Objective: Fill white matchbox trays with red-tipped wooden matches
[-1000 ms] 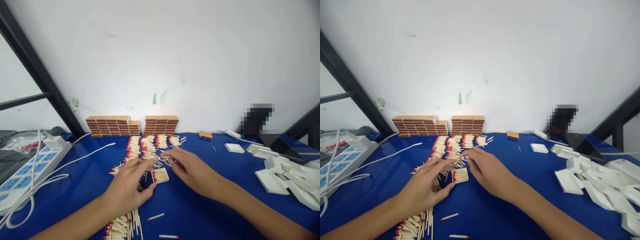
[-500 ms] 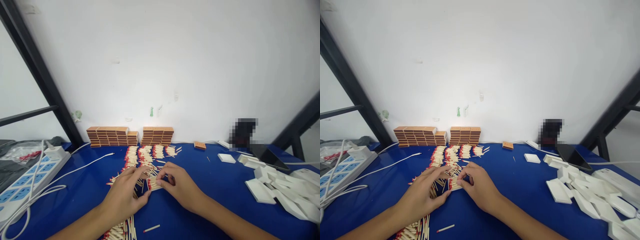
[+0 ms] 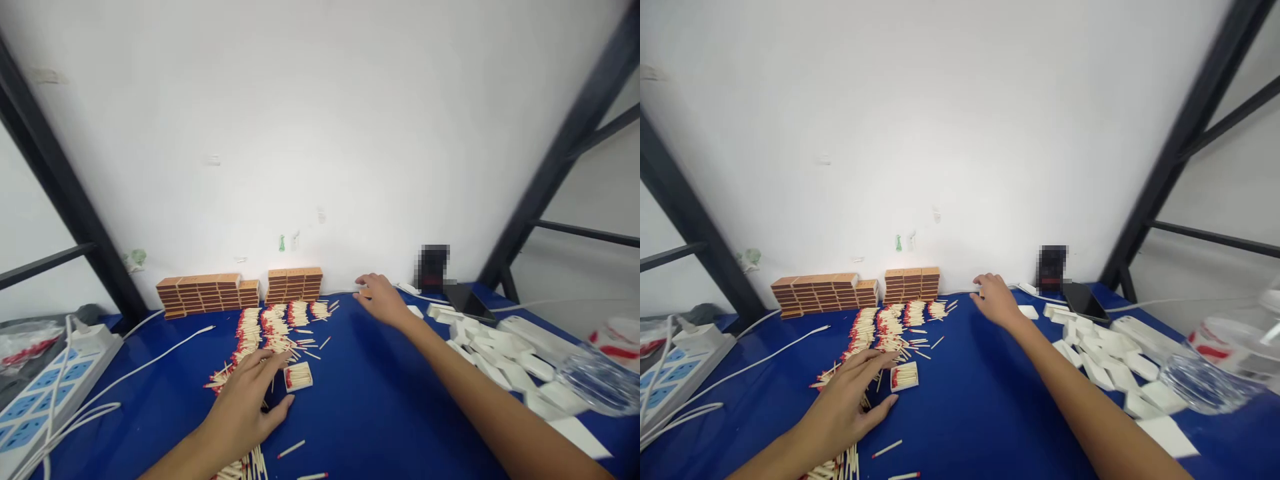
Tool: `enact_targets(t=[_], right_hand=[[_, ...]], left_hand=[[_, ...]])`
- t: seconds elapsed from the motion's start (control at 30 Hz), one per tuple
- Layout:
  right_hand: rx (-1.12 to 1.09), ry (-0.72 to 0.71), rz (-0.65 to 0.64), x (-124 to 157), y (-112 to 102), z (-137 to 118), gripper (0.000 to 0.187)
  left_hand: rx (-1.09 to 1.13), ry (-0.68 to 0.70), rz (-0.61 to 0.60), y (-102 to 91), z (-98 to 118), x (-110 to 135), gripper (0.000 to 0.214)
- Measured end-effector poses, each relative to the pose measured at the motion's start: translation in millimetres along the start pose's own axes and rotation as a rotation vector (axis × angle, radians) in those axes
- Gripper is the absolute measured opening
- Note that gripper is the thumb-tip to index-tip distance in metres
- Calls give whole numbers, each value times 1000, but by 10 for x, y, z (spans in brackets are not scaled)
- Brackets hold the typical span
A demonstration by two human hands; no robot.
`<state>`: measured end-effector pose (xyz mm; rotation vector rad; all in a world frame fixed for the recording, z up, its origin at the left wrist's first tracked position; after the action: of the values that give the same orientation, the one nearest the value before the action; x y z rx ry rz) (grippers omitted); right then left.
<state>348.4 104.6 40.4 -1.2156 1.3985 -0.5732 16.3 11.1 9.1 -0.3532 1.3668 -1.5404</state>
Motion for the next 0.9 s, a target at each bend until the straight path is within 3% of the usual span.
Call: enact_targets(t=[0.13,0.33,0.47,0.7,0.9], right_hand=[[101,81,-138,10,-11,417,39],[115,106,-249,72,-42,436,39],[16,37,-295,110,-99,194,36],[-170,-263,-226,281,79,-673,39],[-197,-308,-232,355,321,-619,50]], left_hand=[[44,8,27,0,-26,-28,49],[101,4,82,-82,-16,-76,46],[124,-37,128,-154,-41,-106,44],[149,-119,169,-209,-125,-151,40],[142,-89,184,-163,-197,-170,46]])
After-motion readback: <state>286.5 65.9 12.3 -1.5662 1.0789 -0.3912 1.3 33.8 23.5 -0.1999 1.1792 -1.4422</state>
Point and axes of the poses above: each hand's wrist, its own x-axis away from the middle knuckle, its own y-axis out of the palm, z = x × y, the point moved 5 cm from there along -x, towards the middle knuckle, and after that the axes turned 12 degrees about -y, right-handed, at the moved point
